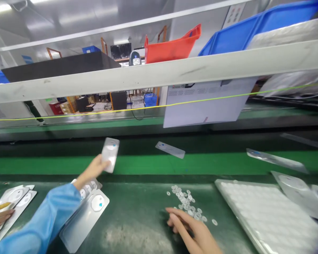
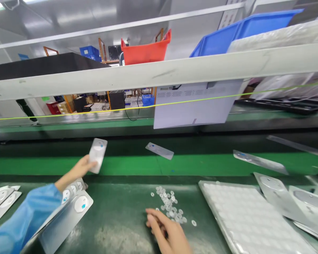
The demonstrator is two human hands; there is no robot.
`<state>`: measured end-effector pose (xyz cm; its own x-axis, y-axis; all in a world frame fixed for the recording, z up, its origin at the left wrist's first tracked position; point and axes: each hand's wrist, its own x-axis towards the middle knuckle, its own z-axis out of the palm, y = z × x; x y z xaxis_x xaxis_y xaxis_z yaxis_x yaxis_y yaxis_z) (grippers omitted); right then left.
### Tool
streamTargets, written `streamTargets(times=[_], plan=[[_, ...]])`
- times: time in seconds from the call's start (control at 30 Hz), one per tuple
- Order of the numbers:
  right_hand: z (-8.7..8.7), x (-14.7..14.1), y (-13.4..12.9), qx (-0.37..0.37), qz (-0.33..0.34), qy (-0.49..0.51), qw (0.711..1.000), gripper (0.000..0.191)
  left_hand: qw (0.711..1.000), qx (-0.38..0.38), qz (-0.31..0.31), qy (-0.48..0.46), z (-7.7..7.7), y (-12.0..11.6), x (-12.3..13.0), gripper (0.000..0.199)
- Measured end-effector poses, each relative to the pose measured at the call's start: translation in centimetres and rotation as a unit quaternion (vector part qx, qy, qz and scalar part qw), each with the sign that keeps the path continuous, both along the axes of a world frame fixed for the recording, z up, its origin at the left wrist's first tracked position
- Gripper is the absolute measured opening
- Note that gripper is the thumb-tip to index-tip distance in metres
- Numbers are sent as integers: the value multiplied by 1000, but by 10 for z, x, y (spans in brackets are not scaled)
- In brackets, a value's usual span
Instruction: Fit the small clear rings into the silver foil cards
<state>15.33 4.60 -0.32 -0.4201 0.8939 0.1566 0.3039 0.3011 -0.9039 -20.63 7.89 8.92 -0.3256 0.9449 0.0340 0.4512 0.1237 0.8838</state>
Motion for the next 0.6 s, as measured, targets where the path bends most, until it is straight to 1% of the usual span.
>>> streamTargets(times=[0.07, 0.1, 0.17, 0.2, 0.23, 0.3, 0.33, 0.37, 0.43, 0.47, 0.5, 0.6], plan=[[18, -24, -1, -95, 58, 53, 992, 55, 997, -6, -67, -37, -26, -35, 51, 40], [24, -33, -1, -124, 81, 77, 986, 58, 990, 0, -119, -78, -38, -54, 75, 44], [28, -46, -4, -166, 111, 104, 974, 58, 971, -31, -180, -153, -55, -86, 113, 40], [26, -49, -7, -185, 119, 108, 969, 56, 963, -44, -191, -186, -61, -98, 125, 39], [22, -50, -10, -202, 126, 109, 965, 55, 958, -53, -181, -217, -64, -105, 133, 39], [13, -49, -20, -229, 148, 109, 956, 53, 945, -50, -117, -302, -67, -108, 141, 42], [8, -47, -25, -234, 160, 107, 953, 52, 930, -41, -74, -358, -67, -107, 142, 44], [3, -46, -30, -231, 167, 103, 953, 50, 909, -34, -35, -413, -67, -104, 143, 47], [-3, -44, -38, -212, 174, 88, 958, 47, 864, -30, 6, -503, -66, -100, 144, 54], [-4, -43, -41, -203, 175, 80, 960, 46, 850, -33, 13, -526, -66, -99, 145, 59], [-5, -43, -43, -197, 176, 73, 962, 44, 843, -37, 17, -536, -67, -99, 146, 63], [-1, -39, -43, -175, 171, 68, 967, 42, 847, -57, 25, -528, -70, -102, 148, 65]])
